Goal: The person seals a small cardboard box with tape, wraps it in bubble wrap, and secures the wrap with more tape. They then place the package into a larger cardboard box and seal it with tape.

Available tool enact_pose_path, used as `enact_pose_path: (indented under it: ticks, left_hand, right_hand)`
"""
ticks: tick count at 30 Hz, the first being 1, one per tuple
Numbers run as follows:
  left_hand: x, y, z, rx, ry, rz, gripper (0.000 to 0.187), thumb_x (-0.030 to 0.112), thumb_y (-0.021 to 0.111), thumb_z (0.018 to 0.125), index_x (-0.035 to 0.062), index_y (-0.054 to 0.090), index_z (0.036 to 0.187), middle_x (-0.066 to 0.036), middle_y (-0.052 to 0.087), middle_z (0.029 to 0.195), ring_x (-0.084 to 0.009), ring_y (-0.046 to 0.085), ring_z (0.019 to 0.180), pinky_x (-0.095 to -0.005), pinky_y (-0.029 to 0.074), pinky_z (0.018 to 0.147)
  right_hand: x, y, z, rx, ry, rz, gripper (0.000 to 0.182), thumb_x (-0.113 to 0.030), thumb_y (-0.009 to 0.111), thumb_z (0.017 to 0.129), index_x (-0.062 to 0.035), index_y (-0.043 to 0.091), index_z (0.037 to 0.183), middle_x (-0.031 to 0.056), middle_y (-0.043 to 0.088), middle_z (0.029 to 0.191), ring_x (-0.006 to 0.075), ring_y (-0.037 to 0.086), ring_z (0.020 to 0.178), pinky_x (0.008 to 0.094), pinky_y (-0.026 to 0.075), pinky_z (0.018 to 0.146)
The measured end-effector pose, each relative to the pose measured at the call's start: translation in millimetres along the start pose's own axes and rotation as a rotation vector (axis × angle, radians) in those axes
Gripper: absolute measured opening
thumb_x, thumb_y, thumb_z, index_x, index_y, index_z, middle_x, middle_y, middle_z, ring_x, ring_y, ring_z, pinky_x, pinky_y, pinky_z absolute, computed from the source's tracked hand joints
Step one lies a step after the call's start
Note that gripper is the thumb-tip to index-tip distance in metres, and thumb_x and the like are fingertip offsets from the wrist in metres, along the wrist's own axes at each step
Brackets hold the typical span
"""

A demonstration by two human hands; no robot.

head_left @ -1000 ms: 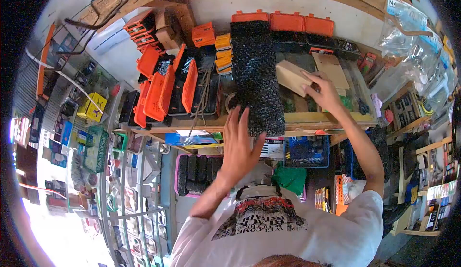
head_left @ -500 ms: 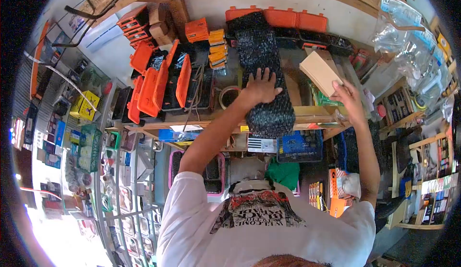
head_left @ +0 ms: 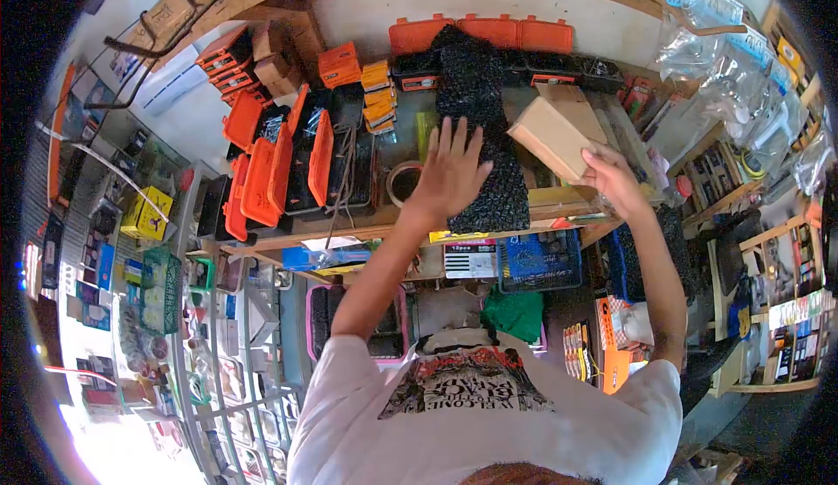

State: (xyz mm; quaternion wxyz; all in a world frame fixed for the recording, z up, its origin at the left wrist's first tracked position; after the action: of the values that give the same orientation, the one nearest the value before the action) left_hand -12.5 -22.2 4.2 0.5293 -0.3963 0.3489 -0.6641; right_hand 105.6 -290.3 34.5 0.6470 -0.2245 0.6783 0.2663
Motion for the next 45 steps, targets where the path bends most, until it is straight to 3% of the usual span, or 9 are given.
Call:
enact_pose_path:
  ticks: [2,6,11,15,28,34,38,42,45]
  left_hand:
    - [25,-33,-46,0.16,0.06,-0.088,0.062,0.037,0.063,0.095,-0.0005,0.048,0.141,-0.029,0.041,0.149,-0.0496,0.032,0.142,-0.0602,0.021,0.119]
    - [39,-31,-97,0.013,0.04,-0.095,0.064,0.035,0.075,0.083,0.0074,0.054,0.136,-0.022,0.047,0.142,-0.0433,0.032,0.143,-0.0613,0.019,0.12]
    - [33,-9,-100,0.045,0.124,0.043,0.045,0.015,0.061,0.085,0.0098,0.06,0.13,-0.012,0.056,0.135,-0.0312,0.044,0.138,-0.0584,0.023,0.12]
    - [26,-5,-101,0.076,0.138,0.023,0.04,0.01,0.057,0.085,0.01,0.064,0.124,-0.01,0.059,0.133,-0.028,0.05,0.133,-0.0569,0.025,0.119]
    - [15,-15,-99,0.079,0.143,-0.01,0.035,0.008,0.059,0.084,0.013,0.069,0.117,0.001,0.069,0.122,-0.018,0.063,0.12,-0.0508,0.032,0.112]
    - [10,-24,-99,0.031,0.1,-0.21,0.037,0.005,0.064,0.083,0.0116,0.067,0.119,-0.009,0.072,0.116,-0.0265,0.069,0.109,-0.0472,0.044,0.105]
    - [9,-35,-93,0.014,0.084,-0.219,0.034,0.005,0.065,0.081,0.0106,0.07,0.115,-0.014,0.073,0.107,-0.0301,0.07,0.099,-0.0435,0.053,0.09]
    - [13,-33,-94,0.08,0.198,-0.127,0.034,0.007,0.063,0.079,0.0089,0.068,0.112,-0.011,0.073,0.101,-0.0271,0.07,0.093,-0.0401,0.049,0.093]
    - [14,-37,-97,-0.004,0.116,-0.146,0.032,0.007,0.063,0.079,0.0097,0.068,0.11,-0.011,0.073,0.102,-0.0267,0.07,0.094,-0.0401,0.049,0.092]
  right_hand:
    - [2,4,8,-0.048,-0.009,-0.063,0.053,-0.028,0.064,0.099,0.0022,0.052,0.14,0.0095,0.066,0.121,0.0181,0.067,0.105,0.0358,0.055,0.093]
    - [8,23,39,-0.181,-0.082,-0.292,0.053,-0.024,0.067,0.097,-0.0002,0.053,0.142,0.0075,0.065,0.126,0.0173,0.063,0.112,0.0321,0.05,0.099]
    - [24,52,73,-0.28,-0.389,-0.573,0.051,-0.018,0.075,0.089,-0.0069,0.061,0.137,0.0078,0.063,0.13,0.0196,0.057,0.122,0.0338,0.043,0.105]
    - [15,71,67,-0.282,-0.634,-0.924,0.052,-0.015,0.078,0.084,-0.0172,0.065,0.134,0.0123,0.058,0.131,0.0292,0.054,0.127,0.0387,0.039,0.111]
    - [14,76,50,-0.291,-0.624,-0.911,0.054,-0.017,0.078,0.083,-0.0201,0.064,0.136,0.0142,0.055,0.136,0.0332,0.055,0.127,0.041,0.043,0.108]
    - [13,78,41,-0.297,-0.621,-0.959,0.053,-0.018,0.078,0.084,-0.0209,0.065,0.135,0.0146,0.055,0.136,0.0332,0.056,0.126,0.0407,0.045,0.107]
    - [7,83,36,-0.271,-0.616,-0.896,0.052,-0.018,0.077,0.084,-0.0216,0.065,0.135,0.0162,0.055,0.136,0.0337,0.056,0.125,0.0404,0.045,0.106]
    - [-3,87,36,-0.228,-0.652,-0.854,0.052,-0.015,0.077,0.085,-0.0198,0.065,0.135,0.0136,0.055,0.134,0.0318,0.056,0.124,0.0396,0.043,0.106]
    - [3,87,37,-0.265,-0.626,-0.879,0.052,-0.018,0.077,0.085,-0.0198,0.064,0.136,0.0146,0.056,0.132,0.0326,0.057,0.123,0.0391,0.044,0.106]
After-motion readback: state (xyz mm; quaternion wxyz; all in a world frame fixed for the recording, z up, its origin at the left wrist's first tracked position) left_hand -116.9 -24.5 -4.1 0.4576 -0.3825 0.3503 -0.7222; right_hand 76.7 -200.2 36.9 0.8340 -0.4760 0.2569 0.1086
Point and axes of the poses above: each hand's wrist, its own z-axis towards the middle knuckle, its own y-axis out of the palm, x = y × z, the point moved 4 cm from there along z, towards the middle knuckle
